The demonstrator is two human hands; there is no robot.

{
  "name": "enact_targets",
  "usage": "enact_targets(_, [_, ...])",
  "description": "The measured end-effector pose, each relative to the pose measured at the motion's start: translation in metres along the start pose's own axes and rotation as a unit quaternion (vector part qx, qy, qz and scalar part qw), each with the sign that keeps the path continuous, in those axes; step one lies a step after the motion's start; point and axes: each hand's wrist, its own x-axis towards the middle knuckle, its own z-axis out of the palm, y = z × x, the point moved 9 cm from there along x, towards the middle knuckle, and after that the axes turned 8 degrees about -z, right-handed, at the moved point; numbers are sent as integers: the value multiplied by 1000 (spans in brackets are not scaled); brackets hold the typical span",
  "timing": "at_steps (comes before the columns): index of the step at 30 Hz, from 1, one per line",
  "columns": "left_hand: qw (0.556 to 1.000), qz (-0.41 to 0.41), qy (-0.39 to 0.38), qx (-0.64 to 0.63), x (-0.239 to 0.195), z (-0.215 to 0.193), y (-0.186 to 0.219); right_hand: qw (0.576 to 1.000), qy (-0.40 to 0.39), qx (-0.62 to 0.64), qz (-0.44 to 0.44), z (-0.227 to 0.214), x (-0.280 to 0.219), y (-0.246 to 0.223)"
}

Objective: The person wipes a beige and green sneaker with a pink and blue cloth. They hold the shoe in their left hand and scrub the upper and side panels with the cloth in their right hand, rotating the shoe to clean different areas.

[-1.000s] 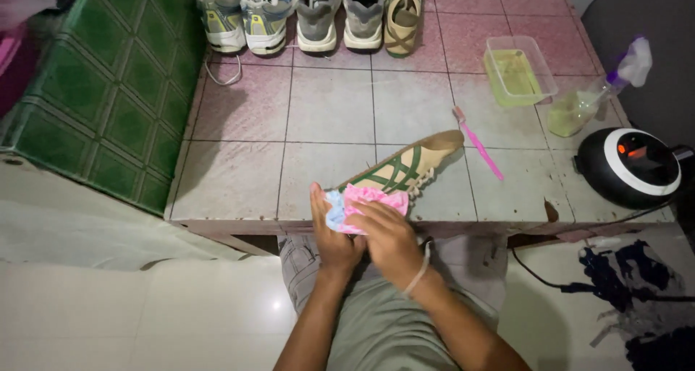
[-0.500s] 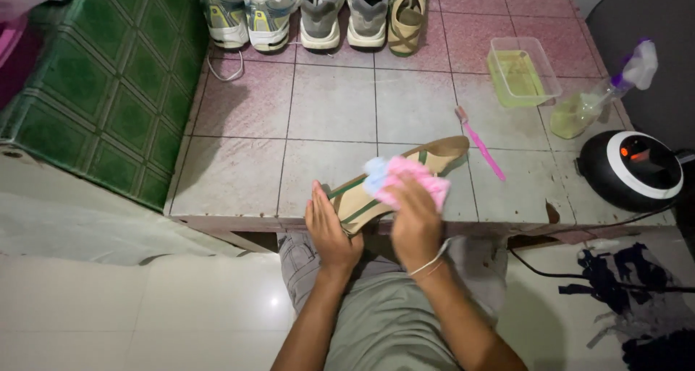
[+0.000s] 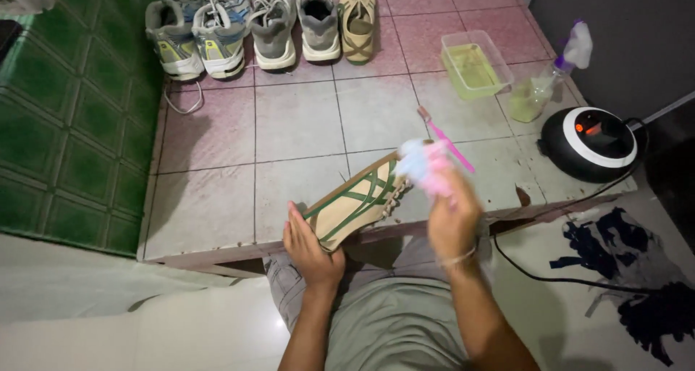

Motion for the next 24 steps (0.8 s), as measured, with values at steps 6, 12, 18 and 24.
enact_targets(6, [1000,-2,7,-1,-1,2,-3,994,-18,-93,50,37,-5,50])
enact_targets(12, [999,39,20,12,-5,3,-3,985,-55,32,-161,54,3,-42])
enact_targets(18, [999,27,21,4,-3,1,-1,975,-157,18,-155,85,-37,-79])
enact_targets(24, [1000,17,18,15,-5,4,-7,932,-202,228,-195,94,-68,-106])
